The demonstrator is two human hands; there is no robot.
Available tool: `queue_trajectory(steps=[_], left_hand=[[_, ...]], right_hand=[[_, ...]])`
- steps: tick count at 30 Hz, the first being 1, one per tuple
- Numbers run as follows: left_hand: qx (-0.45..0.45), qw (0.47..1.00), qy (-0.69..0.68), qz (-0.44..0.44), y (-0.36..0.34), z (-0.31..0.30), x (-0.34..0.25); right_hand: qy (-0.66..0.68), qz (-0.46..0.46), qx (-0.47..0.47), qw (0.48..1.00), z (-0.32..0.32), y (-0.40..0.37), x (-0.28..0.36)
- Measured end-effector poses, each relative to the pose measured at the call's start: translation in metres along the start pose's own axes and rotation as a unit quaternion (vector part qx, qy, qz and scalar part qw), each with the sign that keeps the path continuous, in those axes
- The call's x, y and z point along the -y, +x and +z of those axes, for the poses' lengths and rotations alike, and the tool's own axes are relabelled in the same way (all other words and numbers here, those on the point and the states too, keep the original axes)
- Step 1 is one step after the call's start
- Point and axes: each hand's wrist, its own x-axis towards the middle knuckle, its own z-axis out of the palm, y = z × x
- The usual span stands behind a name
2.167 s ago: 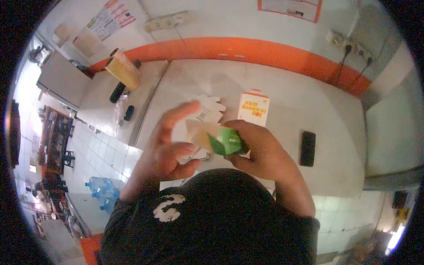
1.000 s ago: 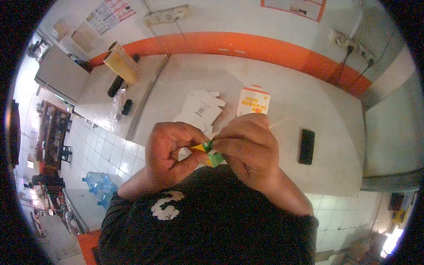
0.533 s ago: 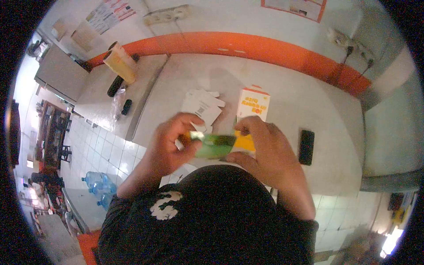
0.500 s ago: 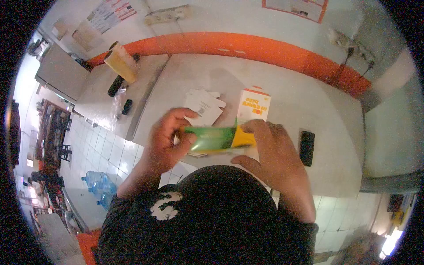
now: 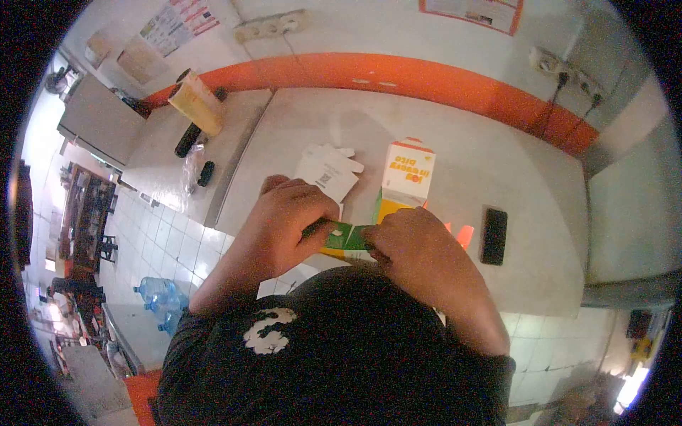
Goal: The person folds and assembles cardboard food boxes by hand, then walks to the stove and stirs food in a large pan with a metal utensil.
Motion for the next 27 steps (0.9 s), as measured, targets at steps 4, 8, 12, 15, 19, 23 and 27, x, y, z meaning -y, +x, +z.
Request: queue_trajectory(steps=[4, 8, 12, 15, 19, 23, 27], left_hand=[[-0.094, 0.984, 0.016, 0.151, 0.003, 0.004, -0.004], [-0.094, 0.970, 0.015, 0.222, 0.005, 0.006, -0.002], [-0.052, 0.980, -0.002, 0.192, 0.007, 0.009, 0.002], [0.036, 0.990, -0.033, 0.134, 0.006, 0.011, 0.003], [0.197, 0.975, -0.068, 0.083, 0.006, 0.009, 0.008], [0.204, 0.976, -0.059, 0.047, 0.011, 0.001, 0.019], [-0.018, 0.837, -0.523, -0.160, -0.015, 0.017, 0.041]], right_hand=[[0.080, -0.011, -0.025, 0.996, -0.006, -0.003, -0.001], [0.147, -0.018, -0.048, 0.988, -0.017, -0.002, 0.013], [0.116, -0.027, -0.045, 0.992, -0.018, 0.000, 0.019], [0.094, -0.043, 0.003, 0.995, -0.016, 0.001, 0.021], [0.083, -0.080, 0.032, 0.993, -0.011, 0.001, 0.027], [-0.282, 0.010, 0.044, 0.958, -0.011, 0.021, 0.029], [-0.010, 0.095, -0.435, 0.896, 0.003, -0.006, -0.027]])
